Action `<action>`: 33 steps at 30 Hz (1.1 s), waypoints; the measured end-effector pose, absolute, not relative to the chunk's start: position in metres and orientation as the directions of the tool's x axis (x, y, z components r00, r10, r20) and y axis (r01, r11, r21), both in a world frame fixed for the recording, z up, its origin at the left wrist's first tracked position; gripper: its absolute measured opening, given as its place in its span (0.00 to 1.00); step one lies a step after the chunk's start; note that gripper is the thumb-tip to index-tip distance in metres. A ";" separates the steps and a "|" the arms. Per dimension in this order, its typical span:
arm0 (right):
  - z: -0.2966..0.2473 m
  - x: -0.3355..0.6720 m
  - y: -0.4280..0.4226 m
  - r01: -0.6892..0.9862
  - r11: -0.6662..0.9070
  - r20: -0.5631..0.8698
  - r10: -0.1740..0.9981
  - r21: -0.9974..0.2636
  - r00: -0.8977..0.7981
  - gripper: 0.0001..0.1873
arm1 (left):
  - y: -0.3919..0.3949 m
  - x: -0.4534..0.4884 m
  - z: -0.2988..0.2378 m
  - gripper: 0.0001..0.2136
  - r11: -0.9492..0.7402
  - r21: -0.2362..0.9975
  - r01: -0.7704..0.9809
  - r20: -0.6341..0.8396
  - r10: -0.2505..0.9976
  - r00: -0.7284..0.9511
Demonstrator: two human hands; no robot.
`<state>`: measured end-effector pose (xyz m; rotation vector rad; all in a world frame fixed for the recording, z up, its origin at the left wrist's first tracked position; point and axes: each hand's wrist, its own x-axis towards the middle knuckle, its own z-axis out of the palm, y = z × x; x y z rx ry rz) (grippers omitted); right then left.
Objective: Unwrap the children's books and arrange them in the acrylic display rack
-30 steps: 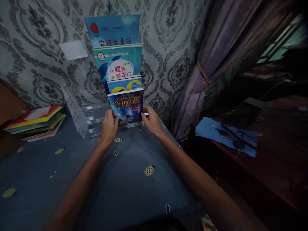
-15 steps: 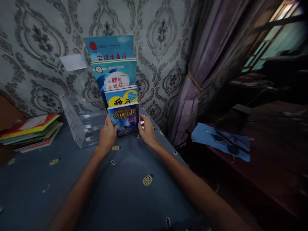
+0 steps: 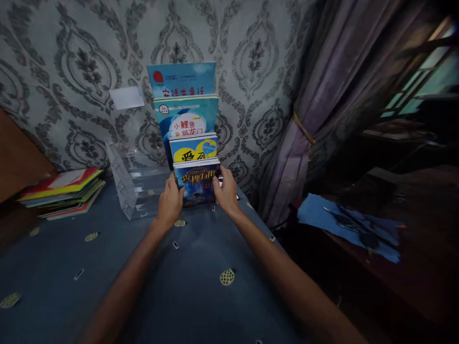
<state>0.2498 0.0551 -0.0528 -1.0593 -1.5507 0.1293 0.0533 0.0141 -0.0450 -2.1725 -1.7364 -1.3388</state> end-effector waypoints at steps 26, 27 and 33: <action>-0.091 0.235 0.045 0.623 0.437 0.677 0.705 -0.649 0.210 0.16 | 0.011 0.057 -0.051 0.25 -0.205 0.449 0.870 0.475 0.879 -0.038; -0.091 0.235 0.044 0.619 0.439 0.677 0.705 -0.651 0.211 0.16 | 0.011 0.057 -0.052 0.25 -0.214 0.451 0.867 0.482 0.876 -0.035; -0.091 0.232 0.043 0.624 0.435 0.681 0.698 -0.649 0.221 0.16 | 0.013 0.053 -0.052 0.26 -0.240 0.464 0.853 0.479 0.878 -0.013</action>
